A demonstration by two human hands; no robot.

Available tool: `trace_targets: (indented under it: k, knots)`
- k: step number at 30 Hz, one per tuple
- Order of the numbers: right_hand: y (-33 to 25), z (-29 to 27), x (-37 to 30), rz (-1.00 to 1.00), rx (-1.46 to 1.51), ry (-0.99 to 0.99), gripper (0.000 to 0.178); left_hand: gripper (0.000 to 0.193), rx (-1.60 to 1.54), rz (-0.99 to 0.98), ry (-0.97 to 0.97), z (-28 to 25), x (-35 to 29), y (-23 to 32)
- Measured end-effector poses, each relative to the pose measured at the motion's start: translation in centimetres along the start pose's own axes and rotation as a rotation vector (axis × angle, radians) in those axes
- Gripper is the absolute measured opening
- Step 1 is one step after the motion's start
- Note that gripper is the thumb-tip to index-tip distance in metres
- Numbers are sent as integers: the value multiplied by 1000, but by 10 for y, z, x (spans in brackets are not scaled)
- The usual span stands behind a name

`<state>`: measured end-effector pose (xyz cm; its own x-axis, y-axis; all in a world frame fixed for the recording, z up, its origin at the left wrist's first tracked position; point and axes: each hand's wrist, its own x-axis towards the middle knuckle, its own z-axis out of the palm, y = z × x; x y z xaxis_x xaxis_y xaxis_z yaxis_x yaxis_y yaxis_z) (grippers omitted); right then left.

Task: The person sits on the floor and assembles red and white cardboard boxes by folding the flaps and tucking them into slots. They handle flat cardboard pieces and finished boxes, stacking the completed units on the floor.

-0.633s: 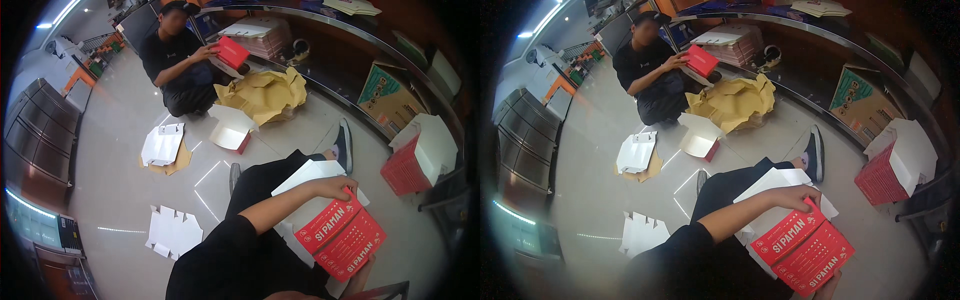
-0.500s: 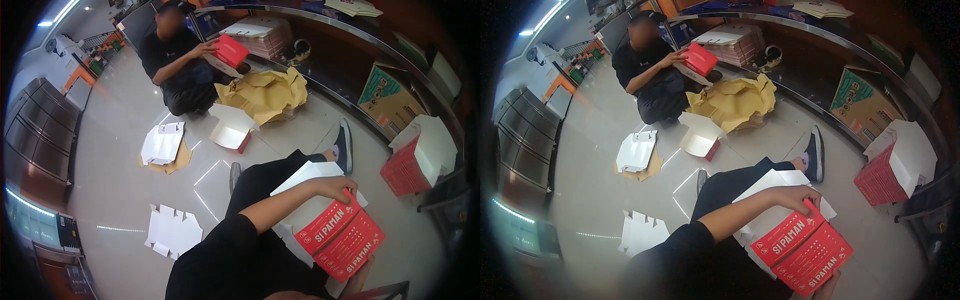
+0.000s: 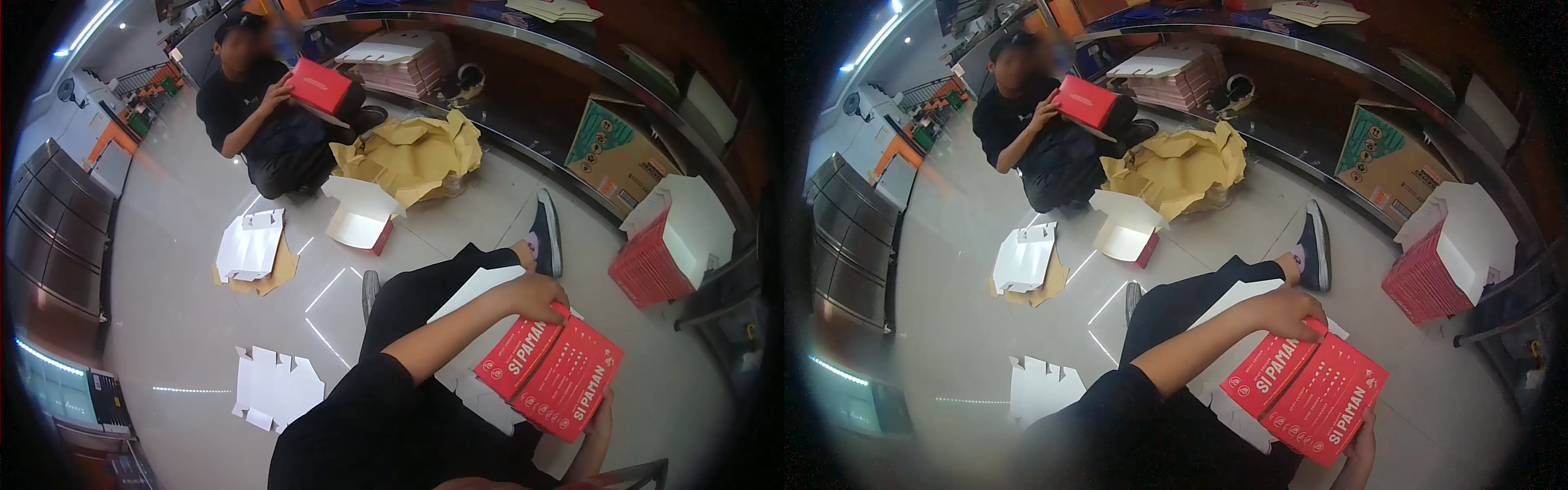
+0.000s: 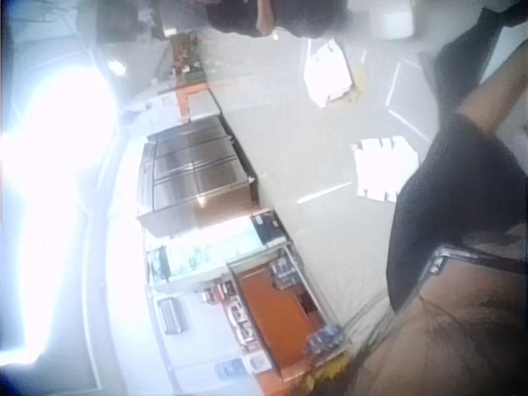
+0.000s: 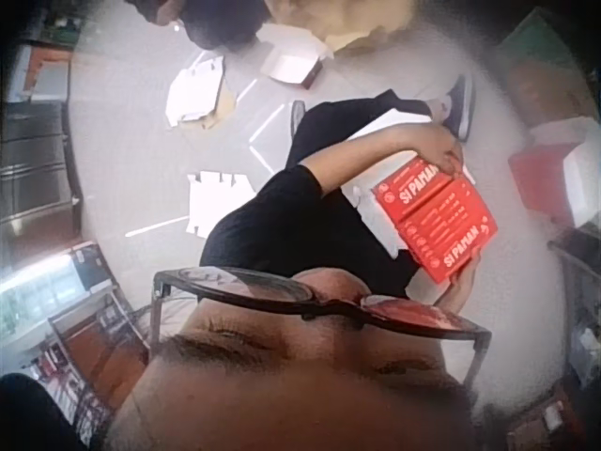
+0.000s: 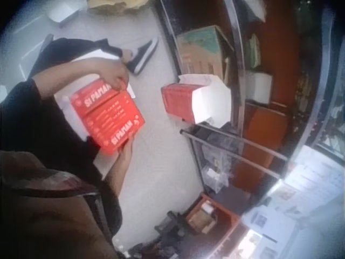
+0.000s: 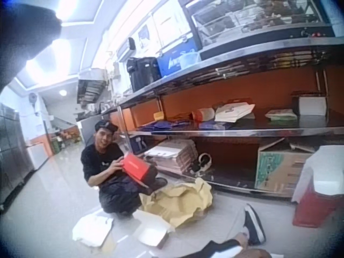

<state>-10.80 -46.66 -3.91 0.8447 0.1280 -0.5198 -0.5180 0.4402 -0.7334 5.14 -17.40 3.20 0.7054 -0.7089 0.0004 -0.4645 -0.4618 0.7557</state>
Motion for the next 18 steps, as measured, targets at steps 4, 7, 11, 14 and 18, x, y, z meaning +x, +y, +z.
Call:
trace_targets:
  k: [4,7,11,14,18]
  knots:
    - [-10,-20,2,-25,-186,-70,76,30,-236,58,13,12,6,-11]
    - [-31,8,0,-360,-579,-7,80,30,-237,67,21,18,8,-12]
    - [-79,56,-4,-786,-1065,229,64,30,-243,111,37,27,8,-11]
    - [-101,99,7,-831,-1354,-129,48,27,-203,60,27,23,4,0]
    - [-108,138,28,-819,-1568,-457,37,35,-314,77,4,24,13,-3]
